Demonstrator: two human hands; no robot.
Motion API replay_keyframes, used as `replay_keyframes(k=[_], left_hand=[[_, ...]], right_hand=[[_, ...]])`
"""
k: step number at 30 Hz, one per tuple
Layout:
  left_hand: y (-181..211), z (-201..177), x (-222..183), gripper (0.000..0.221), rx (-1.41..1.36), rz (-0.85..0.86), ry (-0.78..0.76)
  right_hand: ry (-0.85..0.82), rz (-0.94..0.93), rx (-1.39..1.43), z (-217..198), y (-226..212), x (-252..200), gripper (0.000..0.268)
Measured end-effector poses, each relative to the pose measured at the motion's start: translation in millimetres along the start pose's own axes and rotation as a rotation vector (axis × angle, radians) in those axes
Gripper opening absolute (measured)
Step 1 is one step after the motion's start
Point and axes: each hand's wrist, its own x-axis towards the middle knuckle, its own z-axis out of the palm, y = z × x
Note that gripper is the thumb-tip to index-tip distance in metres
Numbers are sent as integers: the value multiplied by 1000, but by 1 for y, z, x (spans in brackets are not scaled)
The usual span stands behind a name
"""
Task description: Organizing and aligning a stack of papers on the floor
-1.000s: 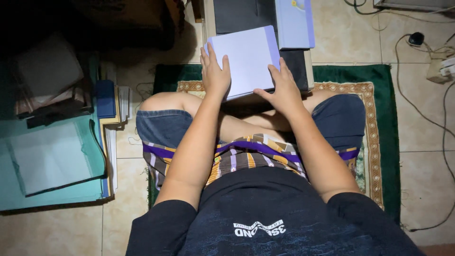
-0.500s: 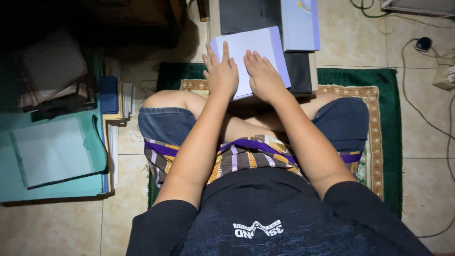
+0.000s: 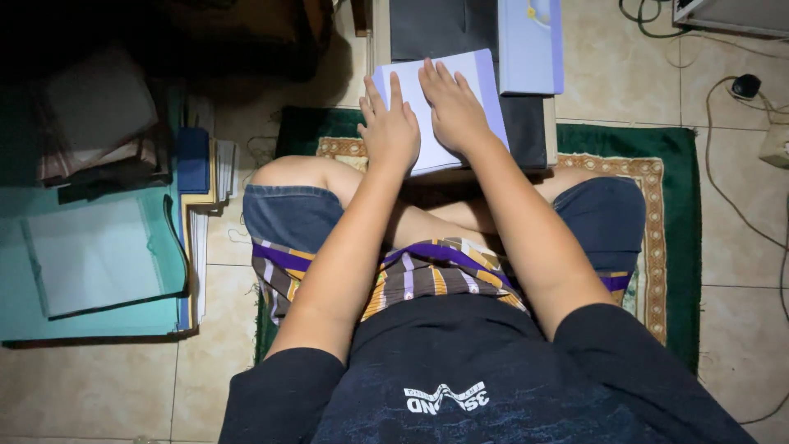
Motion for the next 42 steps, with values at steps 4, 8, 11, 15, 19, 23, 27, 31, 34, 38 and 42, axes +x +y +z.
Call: replay_keyframes(k=[4, 8, 11, 15, 19, 23, 27, 31, 34, 38, 42], left_hand=[[0, 4, 3, 60, 35, -6, 12], [-3, 13, 3, 63, 56, 11, 15], [-6, 16, 4, 65, 79, 41, 52], [0, 10, 1, 65, 80, 8, 58], [3, 4, 4, 64, 35, -50, -6], [0, 7, 3, 65, 13, -10, 37], [-3, 11, 8, 65, 47, 41, 43], [-6, 15, 4, 67, 67, 61, 135], [-4, 8, 0, 64, 40, 53, 120], [-3, 6, 4, 64, -16, 21, 82], [-6, 16, 3, 67, 10, 56, 122]], right_hand=[[52, -1, 0, 11, -13, -51, 72], [24, -3, 58, 11, -21, -81, 76], [17, -8, 32, 14, -7, -50, 72], [-5, 118, -39, 10, 3, 4, 68], [-21, 133, -68, 9, -6, -17, 61], [18, 72, -26, 8, -26, -72, 61], [-19, 89, -11, 6, -24, -62, 58], [-54, 126, 6, 4, -10, -5, 61], [-37, 119, -49, 8, 2, 12, 66], [6, -61, 22, 15, 9, -25, 64], [-3, -27, 44, 6, -24, -91, 66]])
